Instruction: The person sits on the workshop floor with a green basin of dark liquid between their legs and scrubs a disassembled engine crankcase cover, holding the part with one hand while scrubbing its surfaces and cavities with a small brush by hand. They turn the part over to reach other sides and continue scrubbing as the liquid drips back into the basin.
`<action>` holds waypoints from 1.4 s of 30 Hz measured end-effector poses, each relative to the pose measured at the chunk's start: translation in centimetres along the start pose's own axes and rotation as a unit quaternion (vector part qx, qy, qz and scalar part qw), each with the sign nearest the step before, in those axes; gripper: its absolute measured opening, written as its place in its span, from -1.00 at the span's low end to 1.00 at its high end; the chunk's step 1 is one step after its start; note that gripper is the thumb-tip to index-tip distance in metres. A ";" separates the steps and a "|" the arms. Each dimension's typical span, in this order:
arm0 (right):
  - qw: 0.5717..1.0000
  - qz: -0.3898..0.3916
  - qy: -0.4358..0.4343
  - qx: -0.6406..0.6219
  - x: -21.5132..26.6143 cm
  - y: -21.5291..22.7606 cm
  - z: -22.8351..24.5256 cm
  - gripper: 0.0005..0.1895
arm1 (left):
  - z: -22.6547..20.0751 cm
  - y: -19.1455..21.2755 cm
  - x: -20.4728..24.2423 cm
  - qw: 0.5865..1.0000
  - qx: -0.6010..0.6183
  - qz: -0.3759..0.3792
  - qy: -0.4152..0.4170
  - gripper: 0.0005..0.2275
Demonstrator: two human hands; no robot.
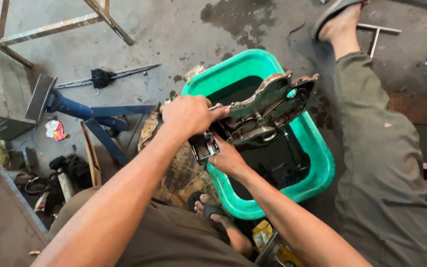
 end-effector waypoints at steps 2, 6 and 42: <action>0.998 -0.006 0.064 -0.017 1.0 0.7 0.5 -0.06 | 0.0 0.4 -0.4 1.000 0.000 0.000 -0.002 -0.45; 0.995 0.003 -0.069 0.078 4.1 1.4 7.0 -0.01 | -0.1 0.4 -0.2 1.000 -0.010 0.013 -0.005 -0.44; 0.990 -0.009 0.044 0.133 4.0 5.6 -1.7 -0.81 | 0.7 -0.2 -2.3 1.000 -0.021 -0.007 -0.007 -0.32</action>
Point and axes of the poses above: each hand's wrist, its own x-axis away from the middle knuckle, its own y-axis out of the back of the hand, z = x × y, the point moved 5 cm from there along -x, towards the middle knuckle, and after that the axes turned 15 degrees about -x, right-handed, at the moved point
